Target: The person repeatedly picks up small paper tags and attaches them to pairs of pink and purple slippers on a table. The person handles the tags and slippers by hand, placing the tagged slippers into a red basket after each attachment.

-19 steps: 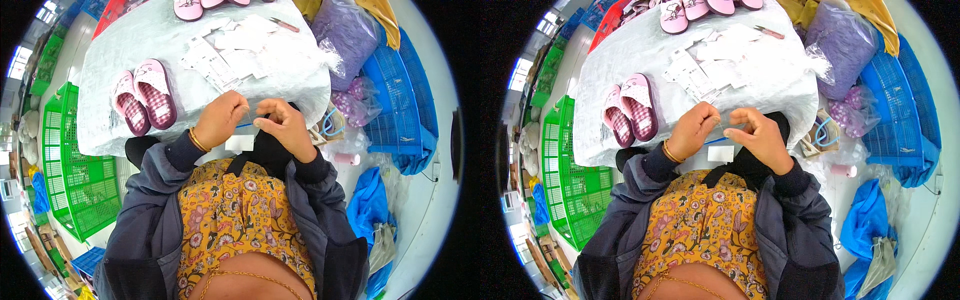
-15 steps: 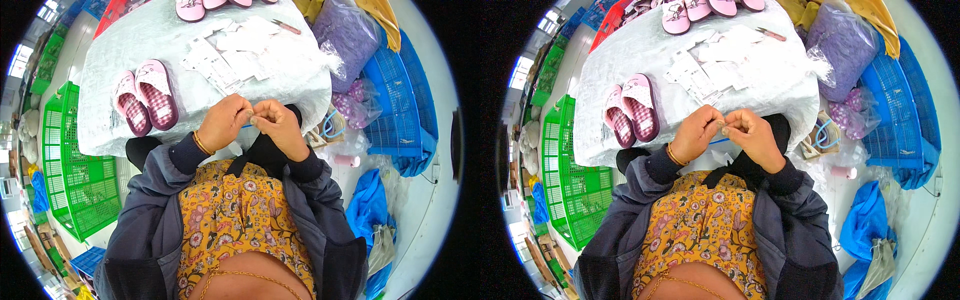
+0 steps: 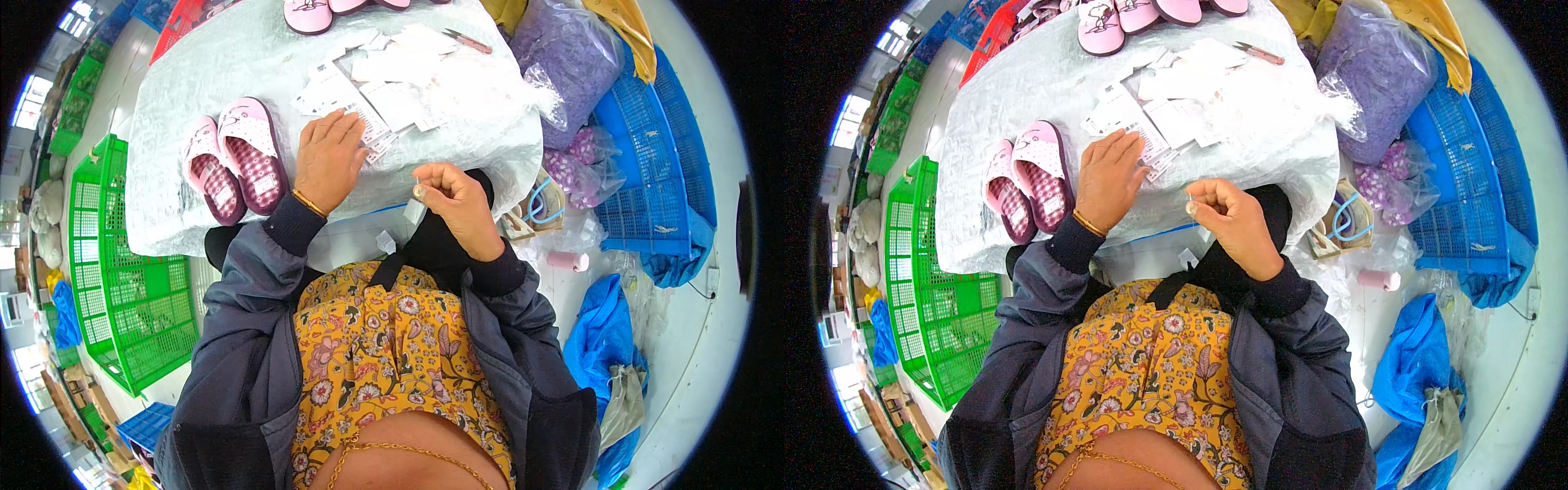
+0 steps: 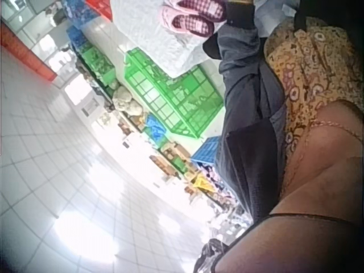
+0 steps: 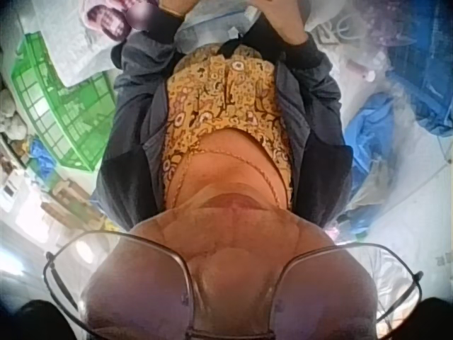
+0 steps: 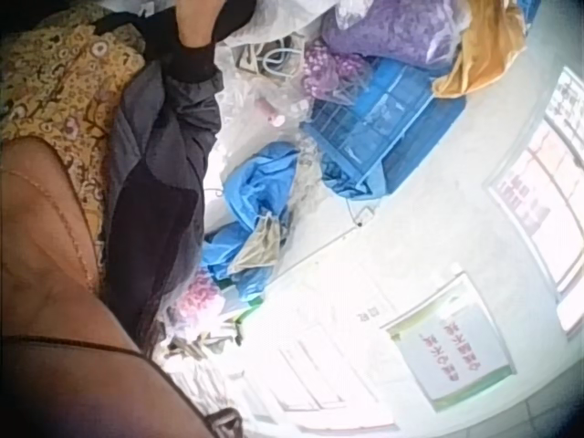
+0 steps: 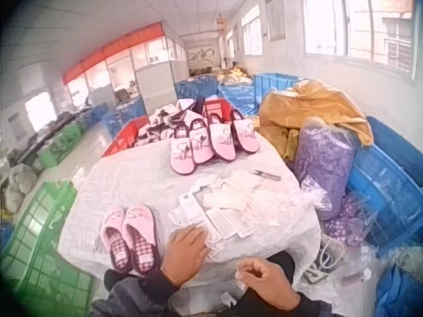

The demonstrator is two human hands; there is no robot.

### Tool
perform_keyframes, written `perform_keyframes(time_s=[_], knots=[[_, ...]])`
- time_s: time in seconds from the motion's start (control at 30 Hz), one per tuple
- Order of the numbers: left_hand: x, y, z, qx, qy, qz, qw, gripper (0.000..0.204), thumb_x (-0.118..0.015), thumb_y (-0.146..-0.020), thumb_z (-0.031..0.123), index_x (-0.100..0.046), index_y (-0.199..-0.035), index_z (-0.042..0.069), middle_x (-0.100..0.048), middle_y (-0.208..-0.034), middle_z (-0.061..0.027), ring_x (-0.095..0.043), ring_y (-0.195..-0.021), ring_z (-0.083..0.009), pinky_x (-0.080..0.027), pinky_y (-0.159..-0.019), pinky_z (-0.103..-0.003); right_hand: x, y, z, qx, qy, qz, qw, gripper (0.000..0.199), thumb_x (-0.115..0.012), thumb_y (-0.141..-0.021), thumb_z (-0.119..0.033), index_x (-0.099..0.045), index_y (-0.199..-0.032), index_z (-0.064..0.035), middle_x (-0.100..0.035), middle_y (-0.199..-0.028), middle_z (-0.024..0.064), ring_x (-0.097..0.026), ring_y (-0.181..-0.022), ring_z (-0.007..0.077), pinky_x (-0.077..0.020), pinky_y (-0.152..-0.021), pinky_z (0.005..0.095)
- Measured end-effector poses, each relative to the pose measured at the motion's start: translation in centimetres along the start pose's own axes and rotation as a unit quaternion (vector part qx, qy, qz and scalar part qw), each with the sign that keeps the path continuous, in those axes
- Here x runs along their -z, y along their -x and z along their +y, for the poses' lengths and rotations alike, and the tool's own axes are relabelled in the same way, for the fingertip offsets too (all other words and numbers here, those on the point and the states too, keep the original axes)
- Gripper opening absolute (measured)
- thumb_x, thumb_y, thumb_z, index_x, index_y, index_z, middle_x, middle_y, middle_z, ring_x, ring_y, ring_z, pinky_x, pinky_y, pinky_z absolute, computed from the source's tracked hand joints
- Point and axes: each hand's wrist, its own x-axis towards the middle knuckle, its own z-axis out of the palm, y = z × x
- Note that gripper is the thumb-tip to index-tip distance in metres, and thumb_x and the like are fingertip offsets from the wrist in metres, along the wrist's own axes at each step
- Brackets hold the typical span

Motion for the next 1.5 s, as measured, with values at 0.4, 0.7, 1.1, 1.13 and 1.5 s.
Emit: perform_keyframes(time_s=[0.4,0.7,1.1,1.13,1.5], knots=[[4.0,2.9,0.9,-0.041,0.023,0.179,0.983,0.026,-0.068,-0.072,-0.001,-0.069,-0.097,0.006,-0.069,-0.096,-0.0044,-0.064,-0.096,-0.0229,-0.041,-0.084,-0.038,-2.0,-1.3,0.0,0.02,-0.045,-0.019,0.999,0.017,-0.06,-0.096,-0.012,-0.06,-0.109,-0.0008,-0.06,-0.094,-0.0029,-0.052,-0.081,0.0047,-0.0416,-0.073,0.0201],[5.9,7.1,3.2,-0.023,0.193,0.141,0.971,0.031,-0.073,-0.079,0.012,-0.064,-0.107,0.004,-0.065,-0.112,-0.0107,-0.061,-0.104,-0.0274,-0.044,-0.089,-0.042,-6.2,-3.5,1.1,0.015,-0.102,0.002,0.995,0.011,-0.06,-0.095,-0.01,-0.06,-0.1,-0.0001,-0.059,-0.085,-0.0006,-0.052,-0.076,0.0052,-0.0446,-0.069,0.0211],[3.8,7.5,3.0,0.39,0.688,0.032,0.611,0.012,-0.063,-0.093,0.01,-0.065,-0.099,0.0,-0.065,-0.086,0.0012,-0.056,-0.074,-0.0034,-0.045,-0.067,-0.019,-7.1,-1.6,0.1,0.196,0.19,0.024,0.962,0.012,-0.067,-0.086,-0.005,-0.063,-0.098,-0.0033,-0.065,-0.098,0.0078,-0.061,-0.089,0.0202,-0.0491,-0.079,0.0316],[3.8,7.5,2.9,0.388,0.681,0.03,0.62,0.011,-0.064,-0.093,0.01,-0.065,-0.098,0.0,-0.065,-0.086,0.0011,-0.055,-0.073,-0.0032,-0.044,-0.066,-0.019,-7.0,-1.7,-0.1,0.263,0.246,0.055,0.931,0.014,-0.068,-0.084,-0.004,-0.064,-0.098,-0.0039,-0.066,-0.101,0.0089,-0.062,-0.093,0.0238,-0.0494,-0.08,0.0336],[4.7,8.3,2.8,0.263,0.559,0.018,0.786,0.009,-0.066,-0.091,0.004,-0.066,-0.099,0.001,-0.059,-0.087,0.0034,-0.051,-0.077,-0.0028,-0.042,-0.069,-0.019,-7.5,-2.3,-0.8,0.433,0.327,0.036,0.839,0.016,-0.069,-0.081,-0.007,-0.063,-0.096,-0.0053,-0.067,-0.104,0.0098,-0.062,-0.095,0.0313,-0.0486,-0.083,0.0409]])
